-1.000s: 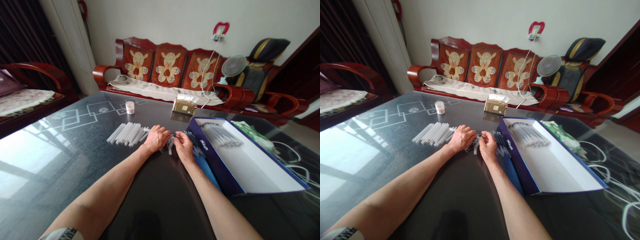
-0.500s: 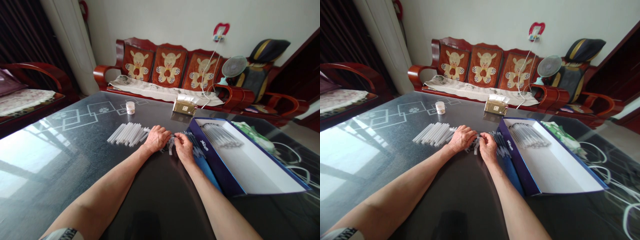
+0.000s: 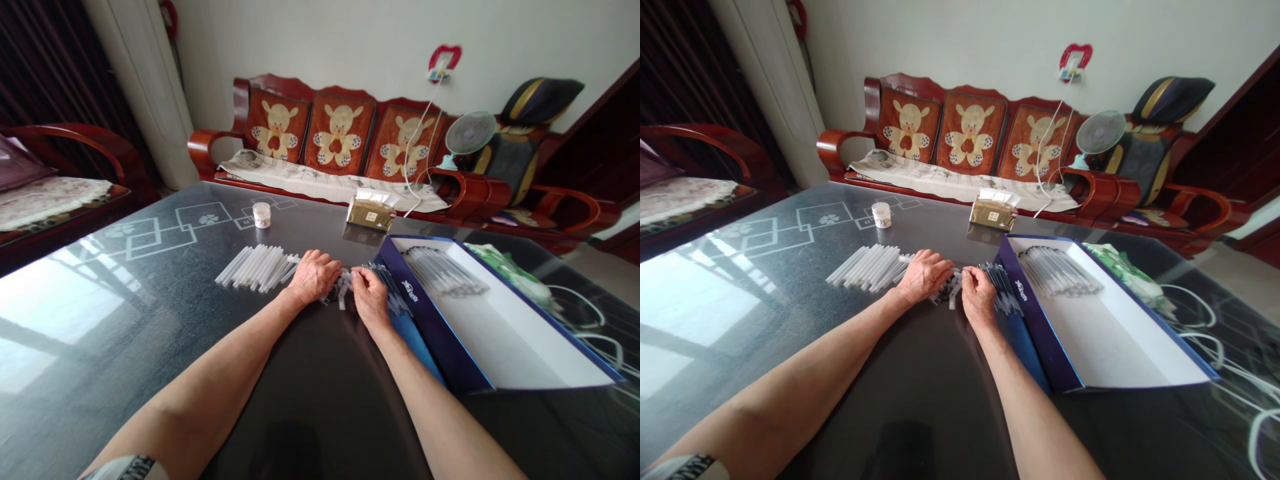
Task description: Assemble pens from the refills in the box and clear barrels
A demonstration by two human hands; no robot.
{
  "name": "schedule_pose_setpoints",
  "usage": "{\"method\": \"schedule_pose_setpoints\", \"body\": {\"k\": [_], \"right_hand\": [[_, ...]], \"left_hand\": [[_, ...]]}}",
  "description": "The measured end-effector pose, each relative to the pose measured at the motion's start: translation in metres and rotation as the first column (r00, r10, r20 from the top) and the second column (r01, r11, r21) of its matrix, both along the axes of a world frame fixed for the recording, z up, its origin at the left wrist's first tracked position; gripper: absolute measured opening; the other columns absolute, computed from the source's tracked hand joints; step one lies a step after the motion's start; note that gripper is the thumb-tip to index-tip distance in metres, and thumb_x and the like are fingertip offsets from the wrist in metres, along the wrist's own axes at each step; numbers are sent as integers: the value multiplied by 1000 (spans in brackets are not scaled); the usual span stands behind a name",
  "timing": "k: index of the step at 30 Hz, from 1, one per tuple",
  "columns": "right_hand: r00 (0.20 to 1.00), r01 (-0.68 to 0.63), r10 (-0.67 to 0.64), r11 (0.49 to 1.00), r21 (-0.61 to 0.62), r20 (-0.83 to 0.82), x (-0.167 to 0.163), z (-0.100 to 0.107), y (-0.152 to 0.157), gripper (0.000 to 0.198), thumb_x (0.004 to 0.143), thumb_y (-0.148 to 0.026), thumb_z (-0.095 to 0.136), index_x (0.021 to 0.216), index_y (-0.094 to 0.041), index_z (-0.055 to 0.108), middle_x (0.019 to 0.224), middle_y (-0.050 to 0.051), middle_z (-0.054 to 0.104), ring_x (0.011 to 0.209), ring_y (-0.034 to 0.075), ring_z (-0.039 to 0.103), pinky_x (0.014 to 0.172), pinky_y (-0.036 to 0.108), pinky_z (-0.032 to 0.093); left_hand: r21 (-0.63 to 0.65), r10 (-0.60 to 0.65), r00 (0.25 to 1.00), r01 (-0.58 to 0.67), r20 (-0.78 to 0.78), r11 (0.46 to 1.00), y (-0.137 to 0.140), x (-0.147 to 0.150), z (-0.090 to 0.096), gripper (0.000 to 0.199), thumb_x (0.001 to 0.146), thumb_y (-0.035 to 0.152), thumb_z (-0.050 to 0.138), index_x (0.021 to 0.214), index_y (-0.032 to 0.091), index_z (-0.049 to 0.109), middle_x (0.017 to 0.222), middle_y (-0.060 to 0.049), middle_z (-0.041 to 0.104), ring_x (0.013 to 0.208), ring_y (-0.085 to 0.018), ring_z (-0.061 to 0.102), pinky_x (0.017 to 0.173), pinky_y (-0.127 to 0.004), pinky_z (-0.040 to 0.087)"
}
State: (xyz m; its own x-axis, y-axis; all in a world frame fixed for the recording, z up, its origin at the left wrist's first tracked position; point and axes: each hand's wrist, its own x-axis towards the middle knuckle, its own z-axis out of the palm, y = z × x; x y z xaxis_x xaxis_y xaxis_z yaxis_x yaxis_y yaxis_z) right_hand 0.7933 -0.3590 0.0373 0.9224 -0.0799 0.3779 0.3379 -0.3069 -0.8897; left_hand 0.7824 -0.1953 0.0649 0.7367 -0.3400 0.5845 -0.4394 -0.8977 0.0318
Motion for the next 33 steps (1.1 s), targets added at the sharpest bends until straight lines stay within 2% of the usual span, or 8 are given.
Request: {"method": "schedule_pose_setpoints", "body": {"k": [3, 8, 10, 17, 23, 27, 31, 33], "right_hand": [[999, 29, -30, 999, 35, 27, 0, 0, 1, 35, 79, -45, 55, 96, -17, 66, 89, 7, 69, 78, 19, 63, 76, 34, 51], [999, 18, -12, 992, -123, 52, -5, 6, 4, 27, 74, -39, 60, 89, -18, 69, 89, 7, 68, 69, 17, 61, 72, 32, 50], [999, 24, -17, 991, -132, 52, -6, 7, 4, 29, 74, -39, 60, 91, -18, 70, 90, 7, 68, 68, 17, 61, 71, 32, 50], [995, 2, 5, 997, -76, 97, -5, 7, 2, 31, 80, -43, 56, 91, -18, 71, 92, 8, 70, 83, 20, 63, 79, 33, 49], [1000, -15, 14, 1000, -7, -3, -8, 10, 2, 32, 78, -46, 59, 89, -18, 70, 85, 7, 70, 75, 20, 63, 73, 32, 50], [1000, -9, 9, 1000, 12, -20, -12, 15, 2, 35, 79, -51, 56, 87, -19, 67, 78, 5, 68, 70, 18, 60, 69, 31, 49], [996, 81, -78, 987, 142, -33, -11, 16, 1, 37, 82, -53, 51, 90, -17, 60, 71, 1, 62, 65, 15, 57, 64, 29, 48], [993, 116, -110, 971, 209, -40, -9, 15, -1, 39, 84, -54, 49, 94, -17, 56, 75, 2, 62, 66, 15, 58, 62, 28, 48]], "left_hand": [[-23, 60, 998, -60, 2, 998, 2, 1, -1, 33, 95, 39, 39, 99, 22, 67, 81, -7, 60, 82, -21, 50, 78, -36, 36], [-40, 83, 996, -82, 18, 996, 2, 1, -2, 32, 95, 38, 40, 98, 22, 67, 82, -7, 60, 82, -22, 50, 78, -37, 35], [-34, 69, 997, -68, 25, 997, 1, 1, -2, 33, 95, 39, 39, 98, 22, 67, 82, -7, 60, 82, -22, 49, 78, -37, 35], [-5, -18, 1000, 18, 17, 1000, -3, -2, 1, 36, 97, 39, 35, 102, 21, 66, 84, -6, 61, 82, -21, 49, 80, -36, 35], [18, -44, 999, 44, 13, 999, -3, -6, 6, 38, 96, 45, 36, 118, 29, 62, 84, -5, 60, 81, -21, 48, 79, -37, 35], [-11, 2, 1000, -2, 24, 1000, -2, -5, 5, 39, 94, 50, 38, 104, 28, 69, 77, -5, 59, 78, -21, 49, 76, -36, 34], [-75, 93, 994, -89, 49, 993, -2, -3, 2, 37, 93, 45, 43, 86, 22, 71, 71, -5, 58, 77, -21, 49, 75, -35, 33], [-85, 89, 994, -84, 62, 993, -3, -3, 1, 33, 92, 40, 43, 90, 23, 71, 72, -5, 58, 76, -20, 49, 75, -35, 33]]}}
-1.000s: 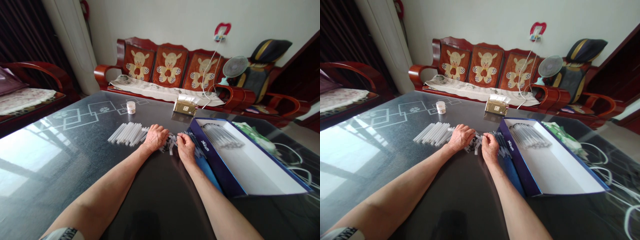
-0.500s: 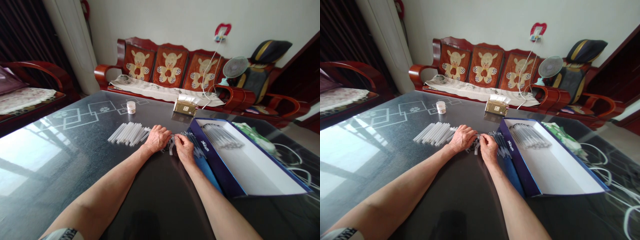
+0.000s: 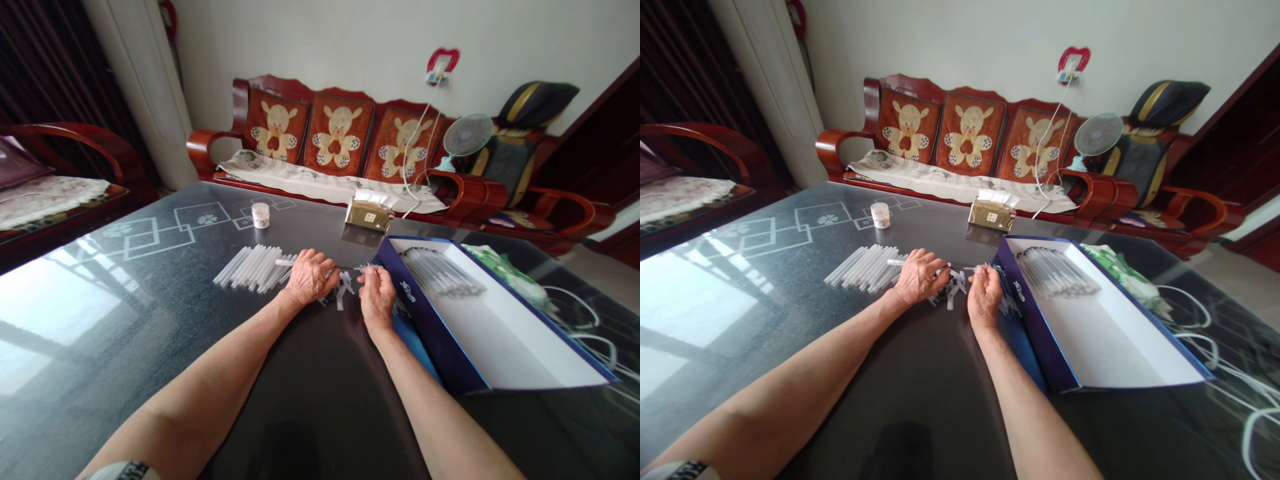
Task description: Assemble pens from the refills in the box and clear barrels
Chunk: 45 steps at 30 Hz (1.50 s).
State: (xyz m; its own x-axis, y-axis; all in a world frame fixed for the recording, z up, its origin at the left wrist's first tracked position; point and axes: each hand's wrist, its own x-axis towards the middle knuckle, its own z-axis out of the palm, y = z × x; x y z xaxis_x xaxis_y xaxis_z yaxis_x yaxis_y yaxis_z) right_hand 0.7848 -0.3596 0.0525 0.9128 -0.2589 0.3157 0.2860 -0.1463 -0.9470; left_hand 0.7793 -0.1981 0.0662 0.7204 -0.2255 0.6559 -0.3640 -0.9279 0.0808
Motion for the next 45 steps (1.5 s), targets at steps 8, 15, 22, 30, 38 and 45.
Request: {"method": "schedule_pose_setpoints", "body": {"k": [8, 15, 22, 30, 38, 45], "right_hand": [[870, 243, -55, 912, -331, 489, -1, 5, -1, 30, 88, -31, 46, 114, -17, 52, 121, 15, 56, 116, 23, 52, 97, 43, 42], [868, 170, 256, 653, -738, 426, -13, 4, 7, 26, 89, -15, 44, 109, -17, 60, 101, 10, 68, 97, 22, 61, 96, 41, 41], [896, 98, 253, 690, -717, 366, -8, 4, -4, 23, 92, -20, 43, 102, -18, 63, 93, 8, 67, 88, 19, 62, 82, 30, 48], [948, 161, 149, 536, -829, 281, 0, 44, -21, 23, 87, -18, 46, 97, -16, 66, 96, 11, 61, 90, 19, 60, 83, 27, 46], [984, -22, -176, 15, -1000, -25, 28, 79, -41, 26, 84, -15, 47, 94, -17, 70, 96, 13, 69, 89, 24, 66, 74, 30, 47], [981, 25, -195, 217, -976, -18, 37, 55, -36, 19, 67, 5, 57, 61, -12, 65, 65, 13, 68, 78, 24, 69, 75, 36, 50]], "left_hand": [[35, -27, 999, 28, -24, 999, 2, 0, 2, 32, 93, 35, 41, 98, 25, 72, 73, -6, 58, 76, -21, 48, 76, -36, 33], [72, -97, 995, 98, -9, 993, 0, -3, 3, 34, 92, 36, 41, 94, 23, 72, 72, -6, 56, 74, -21, 46, 77, -37, 34], [132, -124, 992, 128, -38, 983, 1, -5, 13, 30, 84, 24, 49, 107, 22, 68, 81, -7, 58, 81, -23, 48, 81, -40, 35], [13, -76, 992, 75, 105, 997, 13, -1, 41, 29, 90, 19, 47, 106, 27, 69, 96, -7, 64, 92, -23, 49, 86, -41, 35], [-597, -135, 958, 264, 252, 758, 32, 0, 73, 22, 83, 26, 61, 103, 25, 72, 85, -3, 60, 83, -16, 52, 82, -31, 42], [-988, -89, 991, 89, 101, -129, 42, 12, 75, 19, 70, 23, 64, 88, 17, 65, 67, 4, 58, 58, -7, 54, 55, -19, 42]]}}
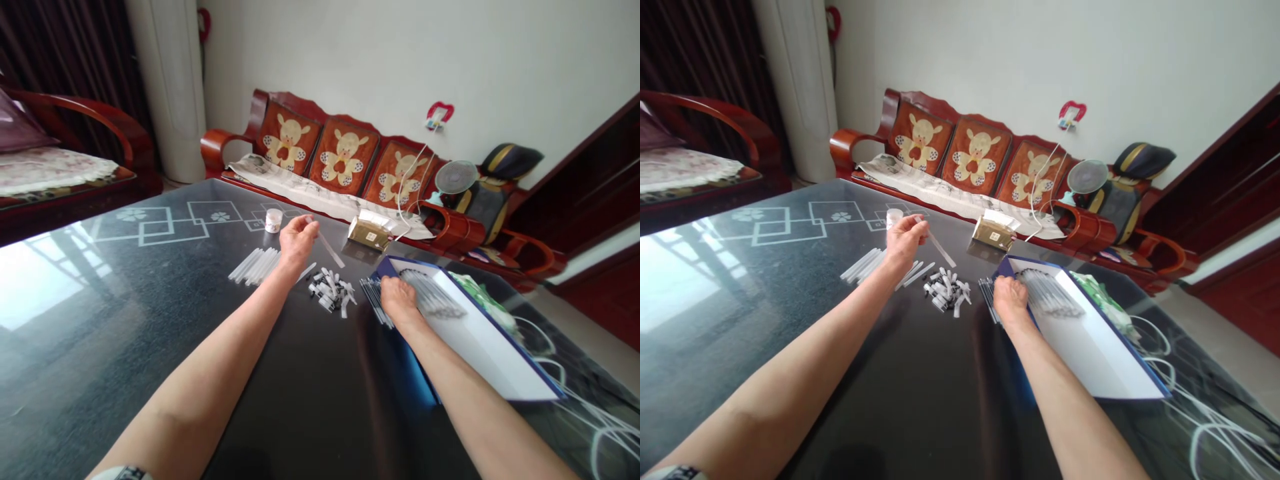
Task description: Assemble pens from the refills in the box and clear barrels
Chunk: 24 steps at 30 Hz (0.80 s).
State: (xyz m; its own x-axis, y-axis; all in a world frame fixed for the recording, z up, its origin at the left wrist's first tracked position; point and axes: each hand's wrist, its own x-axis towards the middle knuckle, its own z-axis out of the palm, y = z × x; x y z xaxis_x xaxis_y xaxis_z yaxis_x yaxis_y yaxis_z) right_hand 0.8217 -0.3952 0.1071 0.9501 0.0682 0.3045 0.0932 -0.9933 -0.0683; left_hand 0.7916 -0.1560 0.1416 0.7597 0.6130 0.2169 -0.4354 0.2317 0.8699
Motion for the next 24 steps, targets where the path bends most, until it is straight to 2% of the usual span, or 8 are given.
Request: {"method": "schedule_pose_setpoints", "body": {"k": [7, 10, 12, 14, 17, 20, 22, 24], "right_hand": [[991, -82, 56, 970, 229, 119, 4, -5, 0, 23, 61, -6, 67, 46, -18, 54, 48, 5, 58, 69, 22, 67, 70, 34, 51], [977, -210, 169, 853, 477, 128, -9, -2, 14, 8, 73, -21, 65, 65, -18, 64, 64, 5, 67, 67, 18, 67, 65, 27, 50], [981, -151, 193, 617, 772, 37, -19, -2, 31, 18, 81, -35, 59, 80, -18, 66, 71, 5, 70, 60, 14, 64, 53, 22, 47], [976, 25, 203, 231, 973, -73, -27, -4, 49, 28, 85, -44, 55, 86, -17, 63, 75, 5, 72, 55, 12, 63, 42, 19, 42], [972, 162, 207, -252, 954, -111, -31, -6, 67, 25, 84, -41, 61, 84, -16, 60, 73, 3, 70, 54, 9, 62, 40, 16, 41], [983, 164, 145, -451, 877, -109, -26, -6, 66, 16, 79, -29, 68, 79, -17, 57, 63, -4, 64, 50, 6, 58, 42, 13, 43], [988, 148, 105, -502, 852, -109, -22, -6, 59, 14, 77, -23, 69, 79, -18, 56, 58, -7, 59, 48, 5, 57, 43, 12, 43], [993, 119, 82, -519, 846, -89, -20, -7, 53, 15, 75, -19, 69, 83, -20, 56, 58, -8, 59, 48, 5, 57, 44, 13, 43]], "left_hand": [[-187, -68, 991, 45, -116, 981, 1, 0, -8, 18, 66, 21, 64, 82, 15, 58, 59, 7, 53, 48, -5, 52, 47, -16, 39], [-219, -111, 988, 85, -111, 972, -4, -1, -9, 19, 66, 21, 65, 82, 14, 57, 60, 6, 53, 48, -5, 52, 47, -16, 40], [-233, -142, 984, 113, -112, 966, -9, -2, -10, 18, 67, 21, 65, 81, 14, 56, 61, 5, 54, 50, -6, 55, 48, -16, 41], [-228, -166, 981, 139, -104, 964, -15, -3, -12, 18, 67, 21, 65, 81, 15, 56, 63, 4, 57, 53, -8, 59, 48, -17, 41], [-174, -221, 972, 205, -78, 963, -26, -4, -18, 19, 67, 22, 66, 82, 15, 57, 66, 2, 61, 59, -11, 63, 50, -17, 43], [-34, -303, 947, 301, -106, 953, -31, -3, -26, 17, 68, 22, 65, 83, 16, 60, 65, 1, 63, 62, -12, 65, 51, -18, 44], [161, -354, 914, 387, -200, 908, -30, -4, -30, 14, 69, 20, 63, 82, 16, 64, 60, 2, 63, 61, -13, 64, 53, -19, 44], [393, -371, 863, 491, -343, 777, -27, -7, -31, 16, 69, 18, 61, 83, 17, 68, 56, 3, 63, 58, -12, 63, 54, -19, 44]]}}
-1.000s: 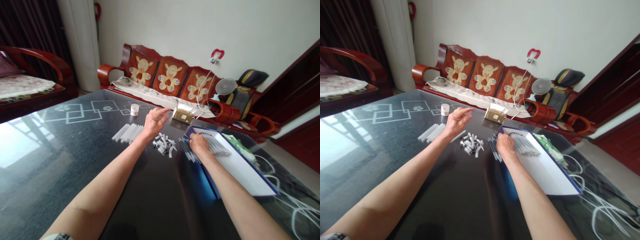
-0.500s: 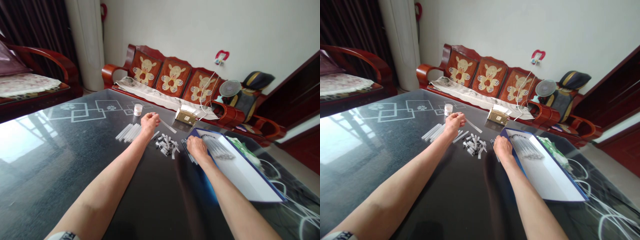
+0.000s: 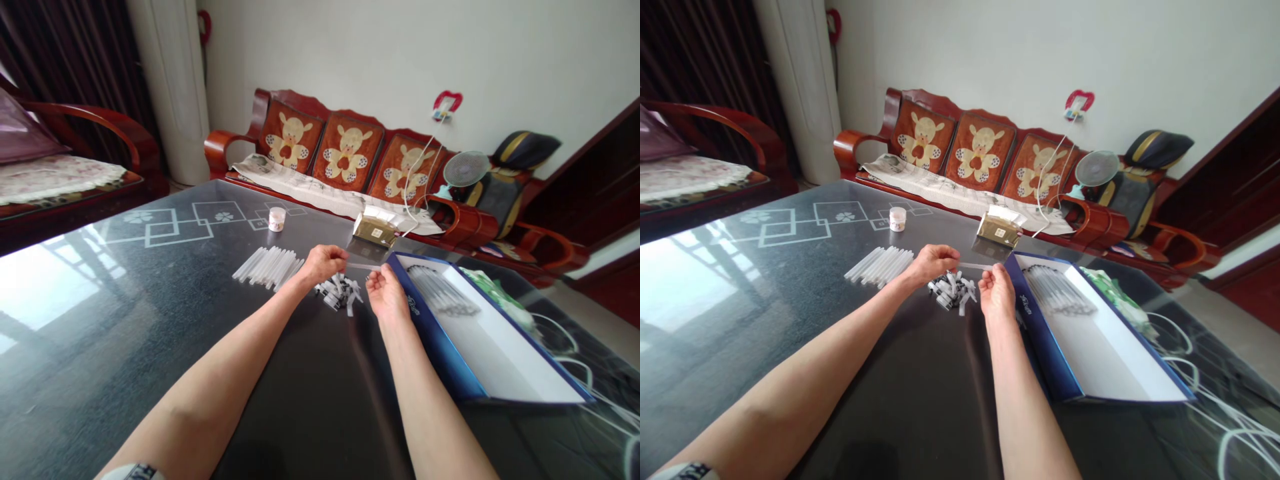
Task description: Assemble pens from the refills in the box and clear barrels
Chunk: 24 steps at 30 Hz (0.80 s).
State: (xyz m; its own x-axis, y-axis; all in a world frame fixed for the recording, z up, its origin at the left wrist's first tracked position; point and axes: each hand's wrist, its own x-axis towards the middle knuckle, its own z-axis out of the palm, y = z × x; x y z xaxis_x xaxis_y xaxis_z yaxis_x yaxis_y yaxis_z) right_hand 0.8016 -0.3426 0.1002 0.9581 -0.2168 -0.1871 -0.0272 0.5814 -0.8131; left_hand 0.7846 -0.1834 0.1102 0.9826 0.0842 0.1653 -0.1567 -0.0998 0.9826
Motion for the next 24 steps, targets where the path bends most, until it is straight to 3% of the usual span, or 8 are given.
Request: {"method": "schedule_pose_setpoints", "body": {"k": [3, 5, 8, 11, 15, 19, 24], "right_hand": [[998, -9, 12, 999, -48, 62, 0, -5, -4, 20, 73, -19, 69, 89, -20, 58, 69, -6, 66, 54, 6, 60, 48, 15, 45], [994, -44, 52, 995, -94, 93, -3, -8, -1, 22, 72, -19, 70, 91, -20, 59, 77, -3, 70, 58, 7, 62, 49, 15, 46], [982, -127, 141, 985, -115, 127, -6, -12, 6, 25, 72, -18, 69, 95, -20, 60, 85, 0, 73, 64, 9, 64, 52, 17, 48], [972, -175, 184, 982, -73, 146, -7, -14, 12, 22, 74, -22, 68, 95, -19, 61, 87, 2, 73, 69, 10, 65, 57, 20, 51], [976, -165, 167, 986, -30, 141, -7, -18, 16, 20, 78, -34, 67, 85, -17, 62, 81, 0, 71, 66, 9, 64, 58, 19, 51], [976, -138, 137, 990, -7, 167, -6, -23, 18, 27, 72, -39, 73, 78, -17, 59, 73, -1, 69, 63, 9, 64, 58, 20, 52], [986, -86, 85, 996, 2, 144, -3, -30, 20, 27, 70, -36, 76, 77, -17, 58, 71, -2, 69, 61, 9, 65, 57, 20, 53]], "left_hand": [[344, -192, 980, 197, -49, 918, 3, -6, 2, 16, 73, 21, 58, 81, 19, 71, 57, 4, 64, 49, -10, 59, 52, -19, 43], [426, -284, 956, 286, -70, 858, 2, -10, 4, 20, 79, 28, 53, 72, 19, 70, 57, 5, 64, 44, -9, 55, 50, -18, 42], [446, -290, 952, 304, -101, 842, -3, -13, 5, 32, 86, 34, 46, 67, 18, 67, 54, 4, 62, 41, -8, 52, 49, -17, 41], [569, -162, 987, 137, -8, 811, -11, -15, 3, 32, 88, 34, 45, 72, 18, 68, 61, 0, 66, 53, -12, 60, 57, -20, 44], [767, 7, 977, -171, 212, 618, -22, -19, 0, 28, 91, 33, 43, 86, 18, 66, 81, -7, 69, 79, -20, 66, 71, -28, 48], [858, 25, 970, -227, 243, 461, -35, -25, -9, 20, 92, 24, 42, 97, 16, 60, 93, -9, 65, 83, -20, 66, 72, -28, 49], [878, 13, 963, -253, 271, 407, -45, -29, -18, 22, 95, 24, 37, 99, 16, 58, 94, -10, 61, 87, -23, 65, 70, -32, 51]]}}
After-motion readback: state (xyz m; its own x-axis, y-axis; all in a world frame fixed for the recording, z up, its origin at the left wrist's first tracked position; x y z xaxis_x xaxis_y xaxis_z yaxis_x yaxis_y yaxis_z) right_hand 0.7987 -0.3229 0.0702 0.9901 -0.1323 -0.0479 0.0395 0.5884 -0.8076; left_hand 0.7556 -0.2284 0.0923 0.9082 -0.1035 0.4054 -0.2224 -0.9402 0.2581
